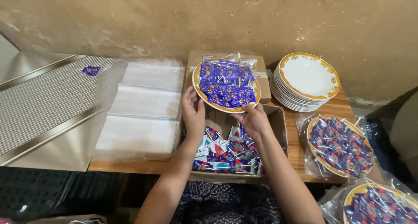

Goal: Arranging small food packets into a cardboard box and onto decorative plates, then placing the plates into plastic sleeves.

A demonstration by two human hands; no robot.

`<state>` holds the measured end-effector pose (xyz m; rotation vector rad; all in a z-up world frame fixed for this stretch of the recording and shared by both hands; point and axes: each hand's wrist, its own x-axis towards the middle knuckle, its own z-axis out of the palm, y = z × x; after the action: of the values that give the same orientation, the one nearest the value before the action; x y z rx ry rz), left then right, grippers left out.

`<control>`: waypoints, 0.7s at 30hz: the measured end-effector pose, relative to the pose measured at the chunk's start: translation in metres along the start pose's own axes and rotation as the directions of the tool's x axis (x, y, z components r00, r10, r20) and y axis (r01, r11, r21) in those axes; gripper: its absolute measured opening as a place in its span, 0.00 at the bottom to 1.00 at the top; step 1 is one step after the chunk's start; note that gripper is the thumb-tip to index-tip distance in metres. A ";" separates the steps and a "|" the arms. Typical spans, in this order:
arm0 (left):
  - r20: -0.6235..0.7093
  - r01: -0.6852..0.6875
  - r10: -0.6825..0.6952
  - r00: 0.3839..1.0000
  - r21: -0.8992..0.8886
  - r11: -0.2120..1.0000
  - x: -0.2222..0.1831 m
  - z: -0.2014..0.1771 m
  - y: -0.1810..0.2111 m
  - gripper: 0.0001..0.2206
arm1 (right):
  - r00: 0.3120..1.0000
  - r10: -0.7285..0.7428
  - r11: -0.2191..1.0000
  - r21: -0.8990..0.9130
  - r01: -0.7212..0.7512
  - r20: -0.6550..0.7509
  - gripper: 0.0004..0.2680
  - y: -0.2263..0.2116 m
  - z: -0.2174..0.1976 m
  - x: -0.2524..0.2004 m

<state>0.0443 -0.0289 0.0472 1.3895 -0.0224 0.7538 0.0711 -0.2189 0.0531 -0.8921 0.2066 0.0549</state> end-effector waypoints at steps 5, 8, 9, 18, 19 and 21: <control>0.029 0.037 -0.036 0.999 -0.035 0.999 -0.005 -0.004 -0.002 0.28 | 0.999 -0.049 0.999 0.007 0.049 -0.015 0.18 -0.004 0.005 -0.021; 0.015 0.027 -0.027 1.000 -0.012 1.000 0.000 -0.004 -0.012 0.29 | 0.999 -0.054 0.999 -0.001 0.054 -0.007 0.18 -0.003 -0.002 -0.027; 0.008 -0.001 0.001 1.000 0.002 1.000 0.000 -0.004 -0.016 0.29 | 0.999 -0.045 0.999 0.002 0.045 -0.007 0.18 -0.001 -0.007 -0.028; -0.101 -0.012 0.018 0.995 0.056 0.998 -0.006 -0.001 0.013 0.11 | 0.993 -0.103 0.995 0.006 0.103 -0.050 0.17 -0.015 0.015 -0.085; -0.093 -0.011 0.017 0.996 0.057 0.998 -0.003 -0.005 0.002 0.11 | 0.993 -0.105 0.994 0.010 0.106 -0.057 0.17 -0.009 0.008 -0.079; -0.126 -0.011 0.028 0.992 0.134 0.991 0.002 -0.014 -0.018 0.06 | 0.991 -0.119 0.993 0.015 0.120 -0.058 0.19 0.002 -0.005 -0.069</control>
<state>0.0493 -0.0155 0.0292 1.4663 0.1165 0.8725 0.0030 -0.2188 0.0626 -0.8862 0.2060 -0.0836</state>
